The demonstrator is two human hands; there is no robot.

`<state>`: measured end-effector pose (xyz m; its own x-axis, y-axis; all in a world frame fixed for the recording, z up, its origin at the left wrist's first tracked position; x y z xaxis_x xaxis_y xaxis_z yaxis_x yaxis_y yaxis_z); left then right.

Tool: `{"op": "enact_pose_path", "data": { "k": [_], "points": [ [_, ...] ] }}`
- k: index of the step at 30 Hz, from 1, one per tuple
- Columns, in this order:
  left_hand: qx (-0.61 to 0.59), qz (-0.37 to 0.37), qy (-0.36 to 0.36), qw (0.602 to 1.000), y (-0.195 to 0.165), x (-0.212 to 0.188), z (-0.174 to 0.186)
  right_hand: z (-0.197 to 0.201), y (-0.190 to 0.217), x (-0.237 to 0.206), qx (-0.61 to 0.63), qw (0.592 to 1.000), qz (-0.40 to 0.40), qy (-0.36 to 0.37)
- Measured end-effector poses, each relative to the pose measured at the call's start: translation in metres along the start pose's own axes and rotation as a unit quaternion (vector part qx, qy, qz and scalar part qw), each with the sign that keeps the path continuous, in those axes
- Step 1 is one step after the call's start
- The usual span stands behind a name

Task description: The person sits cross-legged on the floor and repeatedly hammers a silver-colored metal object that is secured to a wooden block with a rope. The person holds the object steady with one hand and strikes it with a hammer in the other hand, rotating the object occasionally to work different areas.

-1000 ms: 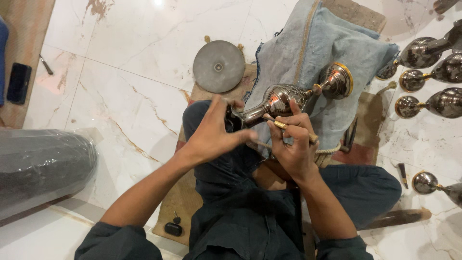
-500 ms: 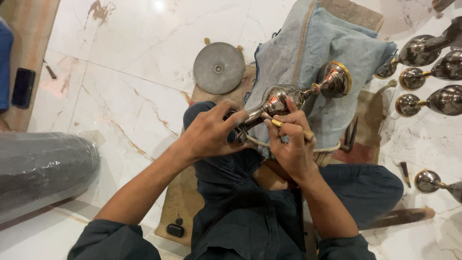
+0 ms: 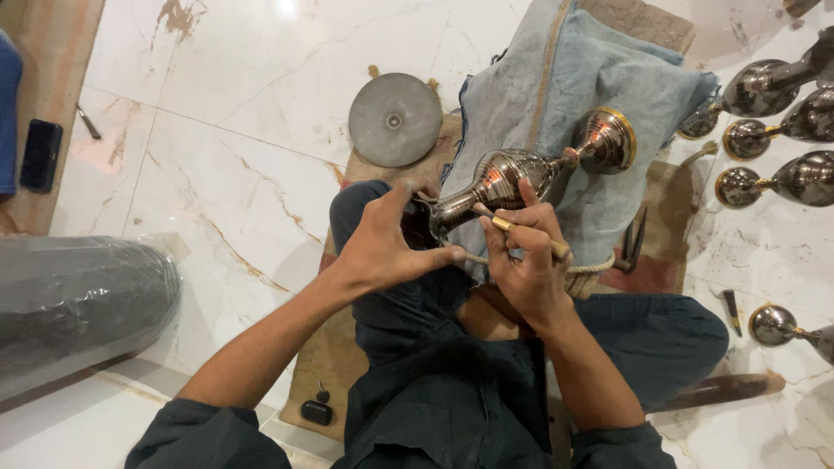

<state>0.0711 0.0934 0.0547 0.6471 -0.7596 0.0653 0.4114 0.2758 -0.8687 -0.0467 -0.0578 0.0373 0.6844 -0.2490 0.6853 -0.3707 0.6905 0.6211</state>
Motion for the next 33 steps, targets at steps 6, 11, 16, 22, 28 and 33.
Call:
{"op": "enact_pose_path", "data": {
  "k": [6,11,16,22,28,33],
  "points": [
    [-0.109,0.143,0.005,0.984,0.011,-0.003,-0.008,0.001,0.003,0.001,0.009,1.0,0.002,-0.001],
    [-0.275,0.267,0.005,0.924,0.025,-0.007,-0.021,0.0,0.005,-0.001,0.011,1.0,0.009,0.0],
    [-0.404,0.331,0.023,0.853,0.032,-0.011,-0.032,-0.001,0.004,-0.004,0.015,1.0,0.025,-0.01],
    [-0.437,0.401,0.043,0.804,0.039,-0.019,-0.038,-0.001,0.002,-0.007,0.029,0.999,0.026,-0.018],
    [-0.493,0.438,0.088,0.746,0.04,-0.024,-0.044,0.0,0.002,-0.009,0.031,0.998,0.039,-0.027],
    [-0.547,0.472,0.124,0.68,0.039,-0.031,-0.053,0.0,-0.002,-0.014,0.041,0.997,0.042,-0.043]
  ]
}}
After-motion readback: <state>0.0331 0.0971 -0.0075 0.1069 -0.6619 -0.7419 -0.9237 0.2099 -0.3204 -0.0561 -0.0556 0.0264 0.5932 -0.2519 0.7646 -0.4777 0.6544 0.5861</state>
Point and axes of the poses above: each hand's wrist, its own x-axis towards the middle knuckle, its own z-axis out of the back of the hand, y = z × x, the point moved 6 cm from there along x, towards the middle knuckle
